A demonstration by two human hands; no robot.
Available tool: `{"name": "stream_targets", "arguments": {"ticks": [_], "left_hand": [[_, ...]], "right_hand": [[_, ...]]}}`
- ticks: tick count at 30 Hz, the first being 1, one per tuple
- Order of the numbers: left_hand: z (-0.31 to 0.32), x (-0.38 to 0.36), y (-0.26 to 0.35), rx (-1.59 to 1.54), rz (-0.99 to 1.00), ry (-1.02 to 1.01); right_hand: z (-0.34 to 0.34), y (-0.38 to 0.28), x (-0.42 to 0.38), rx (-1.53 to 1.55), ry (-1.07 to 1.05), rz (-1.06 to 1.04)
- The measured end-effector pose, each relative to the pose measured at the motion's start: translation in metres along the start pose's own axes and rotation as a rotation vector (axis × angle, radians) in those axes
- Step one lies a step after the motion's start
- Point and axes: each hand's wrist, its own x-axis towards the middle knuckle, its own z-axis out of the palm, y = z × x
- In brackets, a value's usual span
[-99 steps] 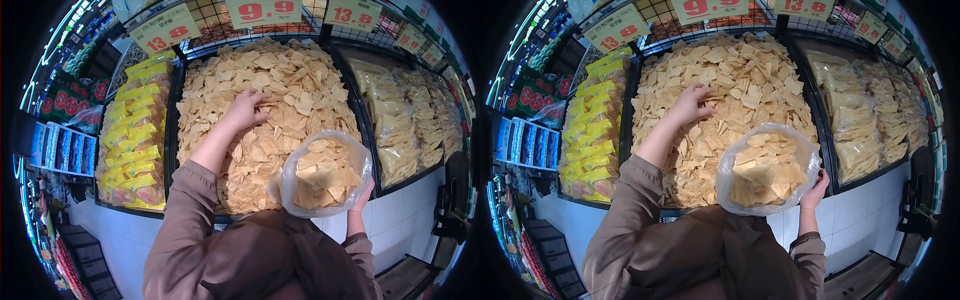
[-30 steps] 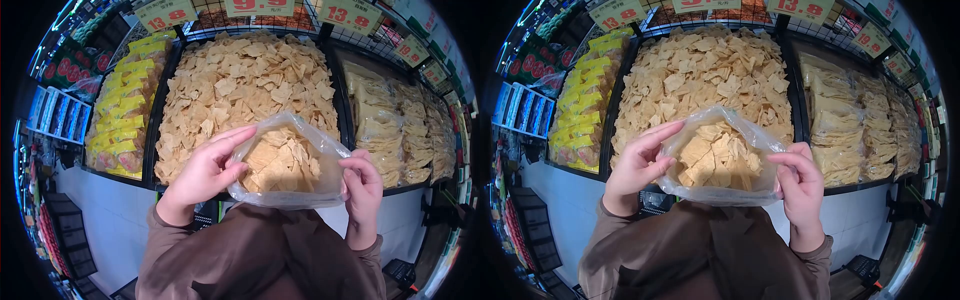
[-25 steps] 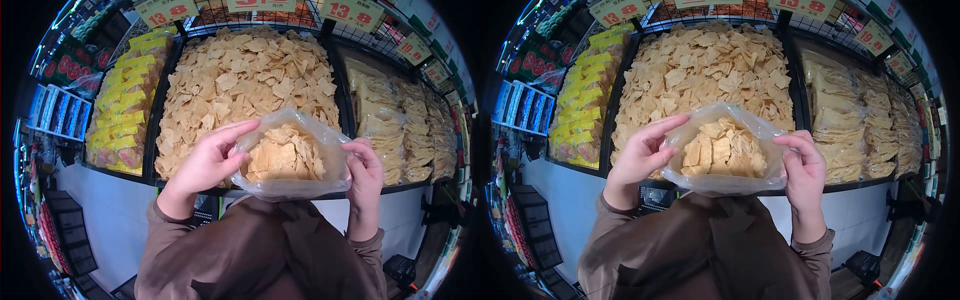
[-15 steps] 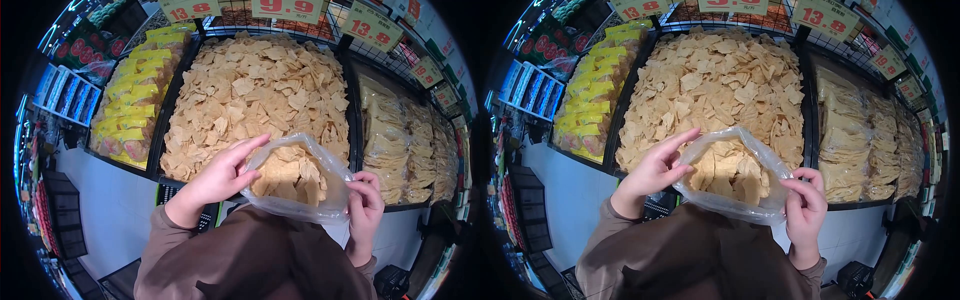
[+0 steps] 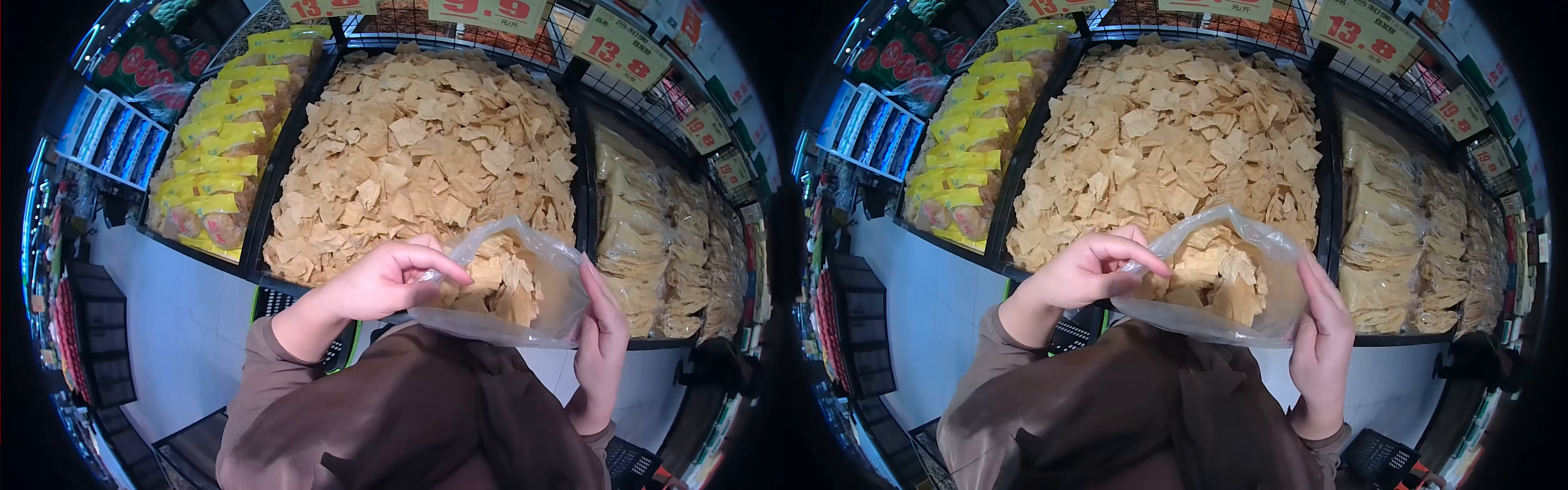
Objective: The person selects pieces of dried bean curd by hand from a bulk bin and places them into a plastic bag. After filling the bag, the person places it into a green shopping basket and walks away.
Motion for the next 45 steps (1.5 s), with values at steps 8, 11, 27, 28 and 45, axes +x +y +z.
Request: {"name": "stream_targets", "arguments": {"ticks": [8,11,27,28,45], "left_hand": [[0.003,0.0,0.03,0.29,0.142,0.281],[0.006,-0.001,0.035,0.319,0.184,0.284],[-0.036,0.173,-0.102,1.382,0.139,0.074],[-0.033,0.181,-0.105,1.336,0.197,0.081],[-0.097,0.183,-0.086,0.837,0.184,0.05]], "right_hand": [[0.004,-0.006,-0.006,-0.101,0.049,-0.169],[0.003,-0.011,-0.012,0.106,0.028,-0.003],[0.004,0.003,-0.021,0.077,-0.103,-0.083],[0.006,0.002,-0.022,0.098,-0.114,-0.068],[0.01,0.012,-0.018,0.112,-0.082,-0.049]]}}
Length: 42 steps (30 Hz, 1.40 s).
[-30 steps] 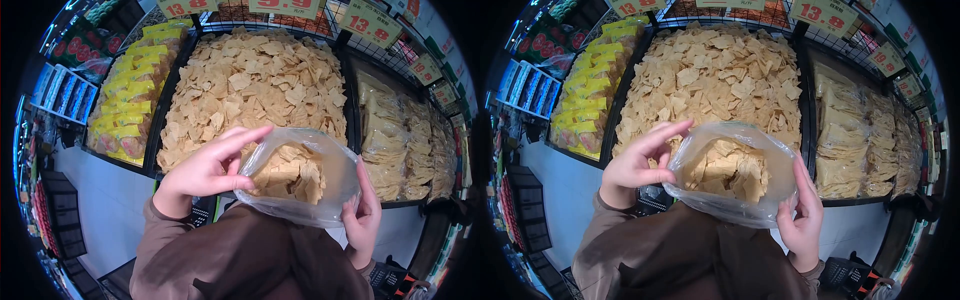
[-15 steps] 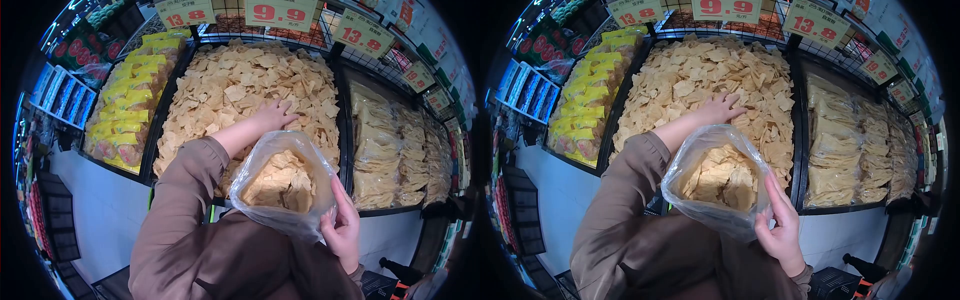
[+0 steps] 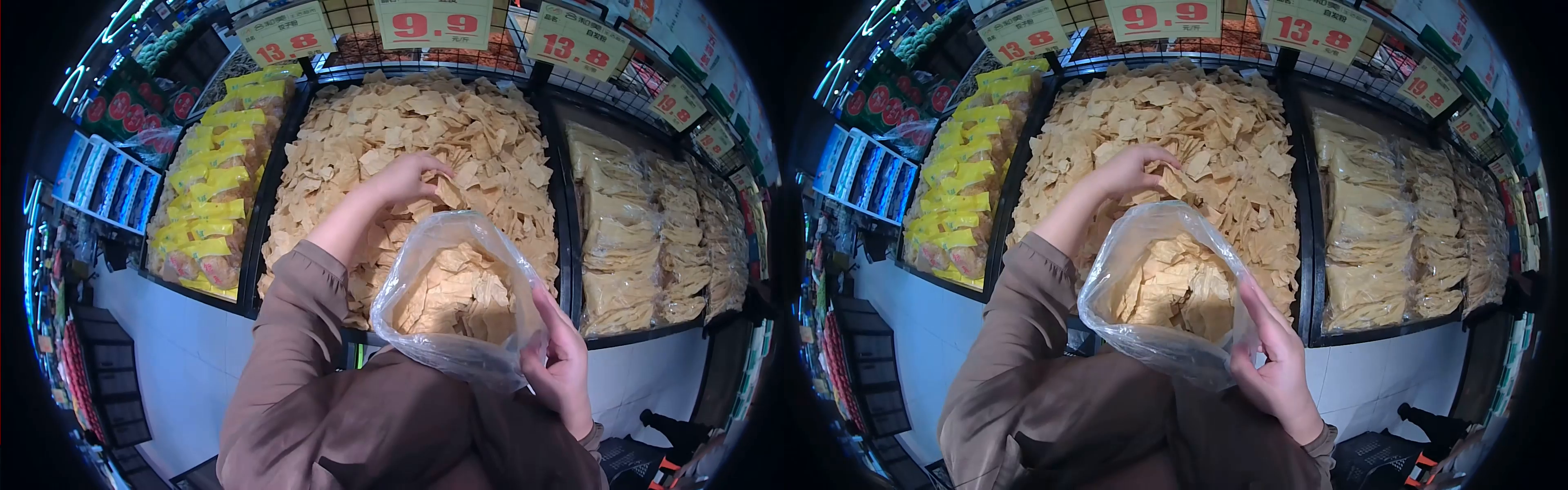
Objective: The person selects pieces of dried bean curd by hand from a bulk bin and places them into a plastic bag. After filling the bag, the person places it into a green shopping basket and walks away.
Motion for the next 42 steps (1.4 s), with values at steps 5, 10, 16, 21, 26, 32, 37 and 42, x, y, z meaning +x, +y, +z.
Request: {"name": "stream_targets", "arguments": {"ticks": [5,10,16,21,26,32,37,42], "left_hand": [[-0.011,-0.012,-0.017,-0.276,-0.33,0.211],[-0.035,-0.023,-0.009,-0.828,-0.305,0.313],[-0.087,-0.038,0.078,-1.118,0.069,0.21],[-0.077,-0.046,0.163,-1.007,0.321,-0.151],[-0.014,-0.043,0.182,-0.137,0.261,-0.488],[-0.021,-0.07,0.187,-0.05,0.48,-0.163],[-0.073,-0.054,0.117,-0.607,-0.031,0.01],[-0.07,-0.048,-0.042,0.405,-0.577,0.228]], "right_hand": [[-0.001,0.001,-0.002,0.111,-0.006,0.057],[-0.001,0.001,-0.003,0.182,-0.002,0.113],[0.0,0.001,-0.003,0.092,0.019,0.075],[0.001,0.002,-0.003,0.196,0.023,0.082],[0.0,-0.006,-0.002,0.232,0.0,0.153],[0.002,-0.002,-0.005,0.321,0.025,0.201],[0.003,-0.002,-0.004,0.349,0.051,0.206],[0.004,-0.001,-0.003,0.322,0.008,0.164]]}}
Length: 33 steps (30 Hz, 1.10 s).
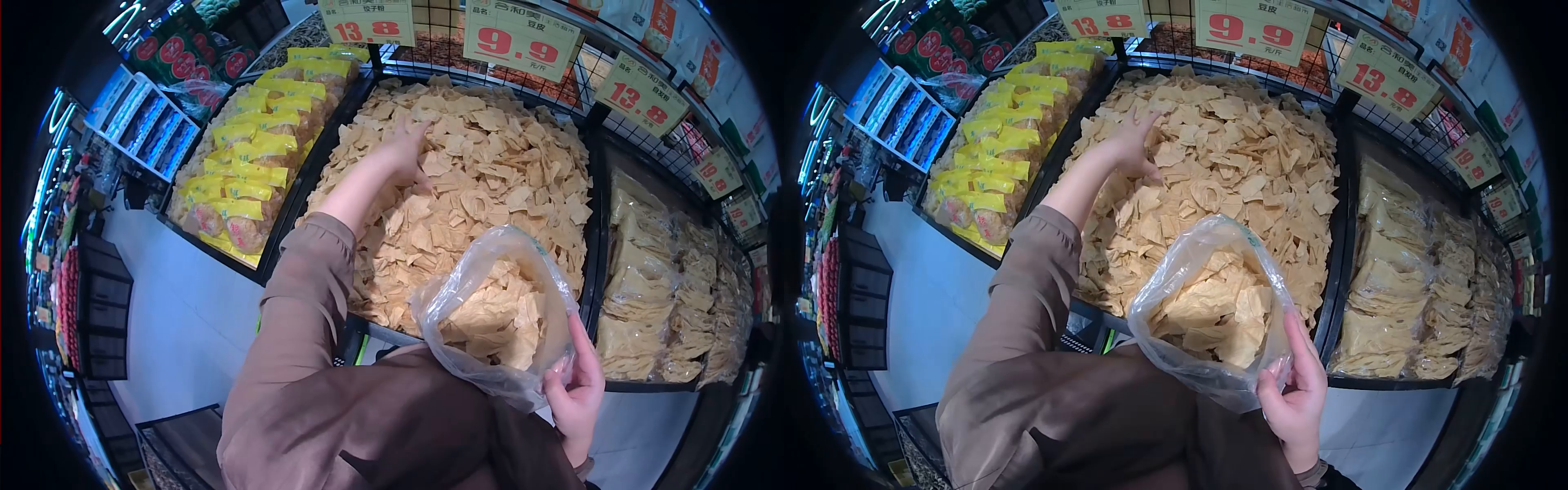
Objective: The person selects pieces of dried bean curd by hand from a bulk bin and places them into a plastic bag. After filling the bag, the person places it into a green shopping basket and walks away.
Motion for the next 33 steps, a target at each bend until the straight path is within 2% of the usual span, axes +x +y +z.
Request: {"name": "stream_targets", "arguments": {"ticks": [2,3,5,8,9,11,15,21,23,26,30,32,33], "left_hand": [[0.005,0.006,-0.018,0.182,-0.186,-0.276],[0.012,0.01,-0.026,0.178,-0.183,-0.275],[0.025,0.017,-0.038,-0.065,-0.143,-0.251],[0.017,0.021,-0.023,-0.179,-0.119,-0.27],[0.025,0.023,-0.021,-0.18,-0.118,-0.274],[0.043,0.026,-0.02,-0.039,-0.07,-0.126],[0.053,0.036,-0.028,-0.137,-0.063,-0.207],[0.056,0.018,-0.031,-0.286,-0.015,-0.016],[0.06,0.015,-0.02,-0.271,-0.108,0.111],[0.065,0.013,-0.006,-0.177,-0.197,0.153],[0.064,0.013,-0.009,-0.192,-0.202,0.192],[0.052,0.009,-0.012,-0.422,-0.249,0.187],[0.083,0.028,-0.047,-0.295,-0.079,0.366]], "right_hand": [[0.0,0.004,0.001,-0.06,-0.006,-0.043],[0.001,0.002,0.002,-0.065,-0.003,-0.043],[0.004,-0.001,0.002,-0.015,-0.002,-0.006],[0.006,-0.001,0.003,0.012,0.01,-0.002],[0.006,-0.001,0.003,0.012,0.011,0.001],[0.008,-0.003,0.004,0.018,0.008,-0.013],[0.004,0.0,0.005,-0.003,0.014,-0.008],[0.002,0.001,0.005,0.042,-0.029,0.022],[0.003,0.0,0.008,0.034,-0.042,0.011],[0.003,-0.001,0.01,0.014,-0.069,-0.011],[0.002,-0.002,0.008,0.019,-0.045,-0.008],[0.001,-0.001,0.006,0.04,-0.036,-0.004],[0.0,0.0,0.005,0.042,-0.03,-0.002]]}}
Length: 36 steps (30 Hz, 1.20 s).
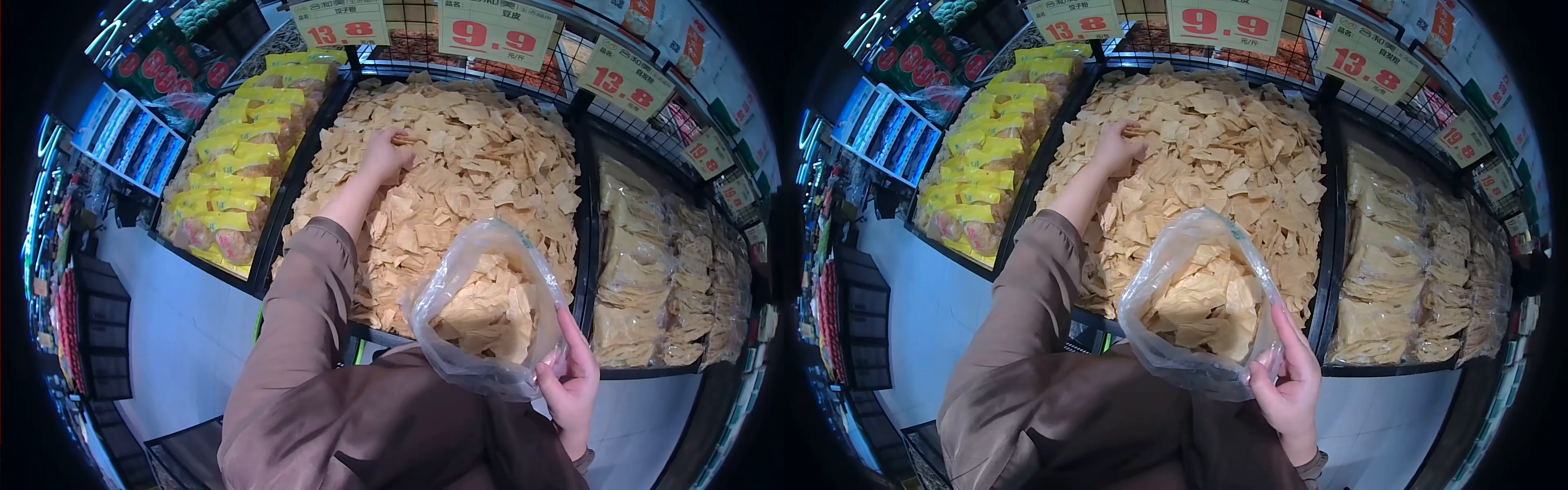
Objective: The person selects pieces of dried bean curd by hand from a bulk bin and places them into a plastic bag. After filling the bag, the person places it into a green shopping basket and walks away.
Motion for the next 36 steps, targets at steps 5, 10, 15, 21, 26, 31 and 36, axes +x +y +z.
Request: {"name": "stream_targets", "arguments": {"ticks": [5,10,15,21,26,31,36], "left_hand": [[-0.033,0.007,-0.001,-0.938,-0.285,-0.174],[-0.069,0.0,0.021,-1.04,-0.461,-0.142],[-0.105,-0.017,0.087,-1.301,-0.198,-0.415],[-0.149,-0.067,0.211,-1.275,0.352,-0.843],[-0.107,-0.118,0.25,-0.675,0.763,-1.076],[-0.116,-0.124,0.257,-0.386,0.694,-1.172],[-0.135,-0.126,0.242,-0.066,1.029,-0.998]], "right_hand": [[-0.003,0.003,-0.002,-0.006,0.01,0.018],[-0.001,0.003,0.0,0.021,0.007,0.037],[0.0,-0.001,0.0,0.067,0.023,0.1],[-0.003,0.003,0.005,0.008,0.011,-0.003],[-0.004,0.001,0.0,0.16,0.011,0.044],[-0.004,0.003,-0.001,0.199,0.025,0.027],[-0.002,0.003,-0.002,0.171,0.047,0.029]]}}
